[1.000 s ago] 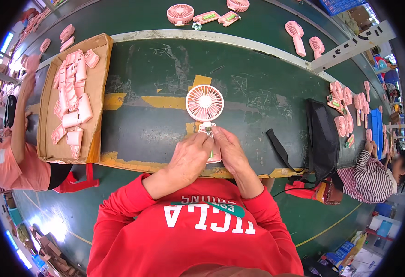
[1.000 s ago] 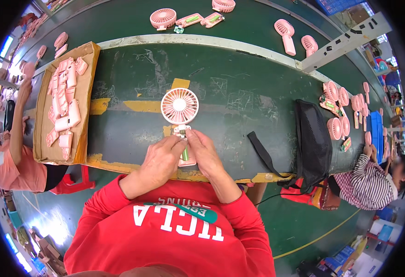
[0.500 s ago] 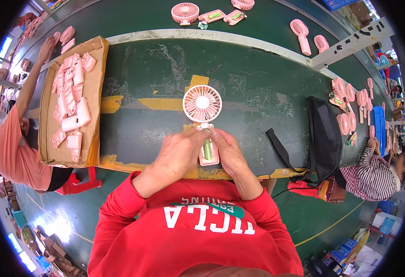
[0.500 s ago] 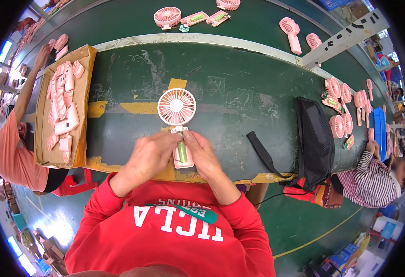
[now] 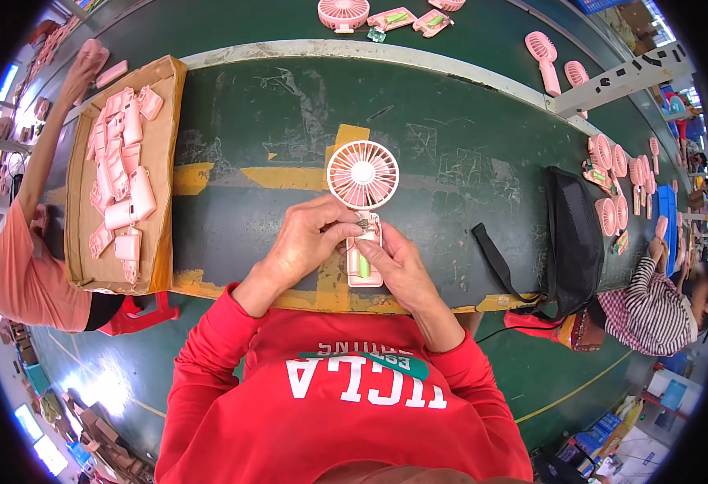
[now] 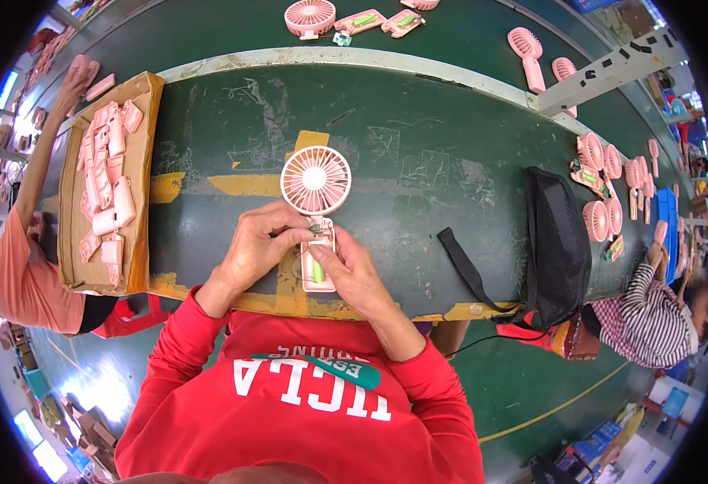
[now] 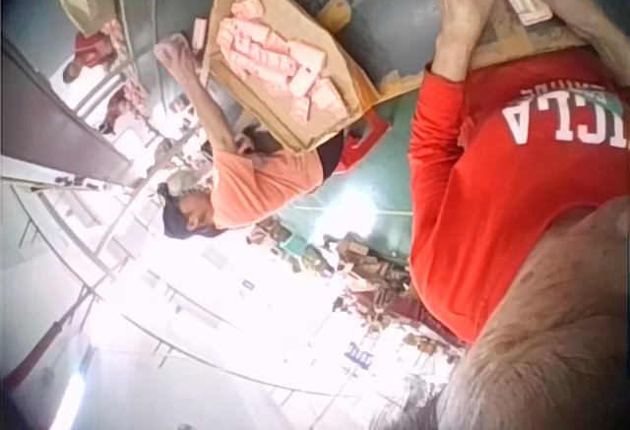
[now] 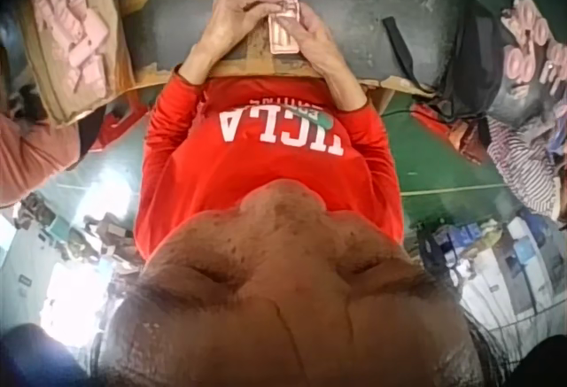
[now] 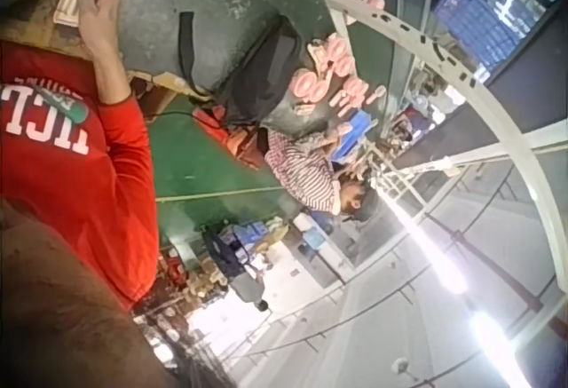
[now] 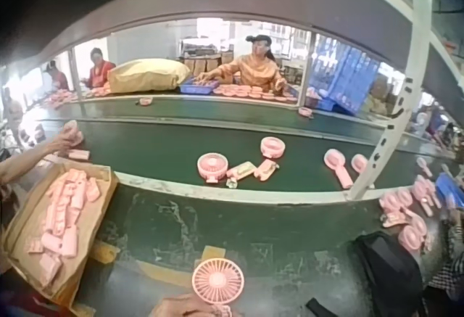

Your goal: The person assembles portable fans by fitting internal components and batteries into the handle housings, snapping on the back covers by hand, and placing the assembled fans onto the conveyor belt.

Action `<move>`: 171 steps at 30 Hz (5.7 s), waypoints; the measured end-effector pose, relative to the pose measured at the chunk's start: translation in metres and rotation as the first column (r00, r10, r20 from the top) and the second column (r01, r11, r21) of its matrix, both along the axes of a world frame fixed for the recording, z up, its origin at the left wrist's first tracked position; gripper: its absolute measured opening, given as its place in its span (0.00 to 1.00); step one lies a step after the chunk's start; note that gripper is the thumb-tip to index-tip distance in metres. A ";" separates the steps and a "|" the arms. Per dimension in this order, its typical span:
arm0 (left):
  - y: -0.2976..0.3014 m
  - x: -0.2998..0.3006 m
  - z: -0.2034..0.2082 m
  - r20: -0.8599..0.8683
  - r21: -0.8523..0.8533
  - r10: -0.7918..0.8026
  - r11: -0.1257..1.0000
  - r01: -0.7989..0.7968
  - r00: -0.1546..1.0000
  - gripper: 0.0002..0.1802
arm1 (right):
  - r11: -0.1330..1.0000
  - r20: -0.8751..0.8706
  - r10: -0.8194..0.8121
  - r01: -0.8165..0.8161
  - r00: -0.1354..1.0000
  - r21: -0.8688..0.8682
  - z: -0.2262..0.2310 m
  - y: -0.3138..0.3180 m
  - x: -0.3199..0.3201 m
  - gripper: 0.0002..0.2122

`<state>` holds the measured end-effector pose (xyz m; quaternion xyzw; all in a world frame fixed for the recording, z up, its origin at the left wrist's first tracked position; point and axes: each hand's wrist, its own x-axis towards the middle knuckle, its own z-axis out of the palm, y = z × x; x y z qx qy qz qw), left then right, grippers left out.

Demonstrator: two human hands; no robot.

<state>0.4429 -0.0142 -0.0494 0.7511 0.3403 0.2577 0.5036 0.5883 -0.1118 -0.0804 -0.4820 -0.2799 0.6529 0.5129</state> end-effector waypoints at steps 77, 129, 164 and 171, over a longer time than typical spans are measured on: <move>-0.054 0.013 -0.009 -0.210 0.779 0.168 0.624 0.061 0.963 0.06 | 0.987 -0.011 -0.111 0.109 0.994 -0.120 -0.004 0.018 -0.001 0.11; -0.059 0.001 0.026 -0.272 0.226 0.235 0.958 -0.175 0.933 0.27 | 0.996 -0.152 -0.077 0.082 0.985 0.027 -0.003 0.006 -0.003 0.16; -0.064 0.003 0.025 -0.384 0.437 0.240 0.898 -0.054 0.892 0.25 | 0.997 -0.209 0.021 -0.003 0.978 0.082 0.005 0.001 -0.005 0.23; -0.067 0.006 0.026 -0.413 0.434 0.253 0.899 -0.055 0.875 0.23 | 0.990 -0.076 -0.089 0.096 0.993 0.103 0.006 0.006 -0.017 0.19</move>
